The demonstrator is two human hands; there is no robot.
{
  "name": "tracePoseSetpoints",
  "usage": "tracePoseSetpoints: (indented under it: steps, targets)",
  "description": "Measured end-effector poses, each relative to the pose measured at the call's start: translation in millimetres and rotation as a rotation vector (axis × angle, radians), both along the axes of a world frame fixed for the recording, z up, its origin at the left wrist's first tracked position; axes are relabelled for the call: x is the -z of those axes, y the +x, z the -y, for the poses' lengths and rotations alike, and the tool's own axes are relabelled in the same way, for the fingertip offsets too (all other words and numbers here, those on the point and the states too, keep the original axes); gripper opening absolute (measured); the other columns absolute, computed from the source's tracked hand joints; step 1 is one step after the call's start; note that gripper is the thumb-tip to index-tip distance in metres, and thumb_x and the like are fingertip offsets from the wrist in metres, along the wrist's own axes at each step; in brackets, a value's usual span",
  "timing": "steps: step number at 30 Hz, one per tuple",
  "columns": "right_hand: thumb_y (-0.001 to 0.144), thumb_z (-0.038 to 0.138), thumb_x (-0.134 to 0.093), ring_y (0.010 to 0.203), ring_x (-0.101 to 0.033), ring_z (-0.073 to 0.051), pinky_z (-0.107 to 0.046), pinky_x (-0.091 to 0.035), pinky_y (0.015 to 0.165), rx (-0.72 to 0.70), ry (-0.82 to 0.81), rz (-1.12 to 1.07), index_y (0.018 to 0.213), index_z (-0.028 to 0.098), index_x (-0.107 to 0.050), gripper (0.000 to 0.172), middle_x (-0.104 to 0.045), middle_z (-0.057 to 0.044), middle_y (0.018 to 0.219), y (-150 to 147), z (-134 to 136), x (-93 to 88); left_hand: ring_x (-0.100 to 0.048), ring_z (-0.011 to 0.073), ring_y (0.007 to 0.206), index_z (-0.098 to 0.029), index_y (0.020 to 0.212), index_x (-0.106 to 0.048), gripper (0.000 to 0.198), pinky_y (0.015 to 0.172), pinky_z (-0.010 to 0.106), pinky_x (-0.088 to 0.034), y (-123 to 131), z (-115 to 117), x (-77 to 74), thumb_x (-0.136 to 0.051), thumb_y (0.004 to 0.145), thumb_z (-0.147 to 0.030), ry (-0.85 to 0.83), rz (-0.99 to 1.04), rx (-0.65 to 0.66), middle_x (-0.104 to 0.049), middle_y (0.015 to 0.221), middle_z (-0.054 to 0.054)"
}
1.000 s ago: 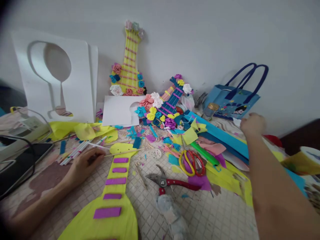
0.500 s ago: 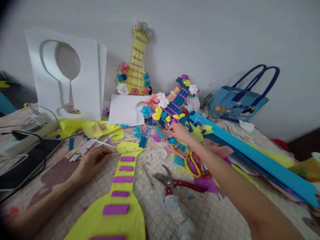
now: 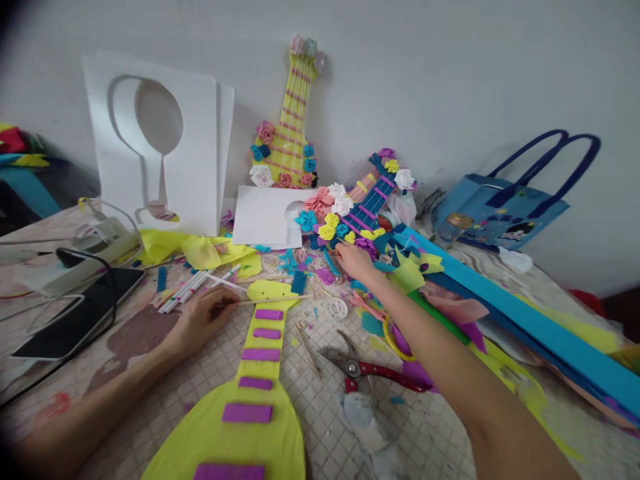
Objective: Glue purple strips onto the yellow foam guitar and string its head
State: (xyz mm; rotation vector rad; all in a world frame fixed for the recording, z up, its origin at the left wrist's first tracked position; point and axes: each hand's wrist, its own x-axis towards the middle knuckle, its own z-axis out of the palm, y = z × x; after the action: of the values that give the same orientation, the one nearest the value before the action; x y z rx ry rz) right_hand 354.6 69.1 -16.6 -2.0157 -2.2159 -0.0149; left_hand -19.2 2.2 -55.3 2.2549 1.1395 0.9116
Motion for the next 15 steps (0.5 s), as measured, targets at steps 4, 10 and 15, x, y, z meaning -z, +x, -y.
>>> tracePoseSetpoints:
  steps: [4,10,15]
  targets:
    - [0.083,0.017,-0.053,0.071,-0.061,-0.016,-0.028,-0.045,0.067,-0.002,0.051,-0.141,0.081,0.016,-0.060,0.008,-0.066,-0.005,0.076,11.4,14.2,-14.8,-0.059,0.0161,0.091,-0.021,0.094,-0.063,0.014,0.081,0.029,-0.049,1.0,0.4,-2.1,-0.050,0.089,-0.023,0.023,-0.050,0.023,-0.061,0.100,0.004]
    - [0.077,0.024,-0.054,0.066,-0.058,-0.015,-0.025,-0.044,0.059,-0.105,0.016,-0.357,0.082,0.018,-0.059,0.009,-0.064,-0.004,0.076,3.4,42.3,-26.7,-0.058,0.0182,0.090,-0.018,0.087,-0.063,0.015,0.081,0.032,-0.048,3.2,-0.1,-3.3,-0.049,0.089,-0.024,0.073,-0.074,-0.023,-0.062,0.095,0.005]
    - [0.080,0.029,-0.052,0.067,-0.059,-0.016,-0.026,-0.045,0.060,-0.236,-0.107,-0.459,0.084,0.019,-0.061,0.014,-0.065,-0.003,0.077,-28.5,68.4,-20.3,-0.059,0.0170,0.087,-0.018,0.085,-0.063,0.017,0.079,0.031,-0.049,0.5,0.1,-0.7,-0.049,0.090,-0.026,0.094,-0.025,-0.011,-0.063,0.092,0.005]
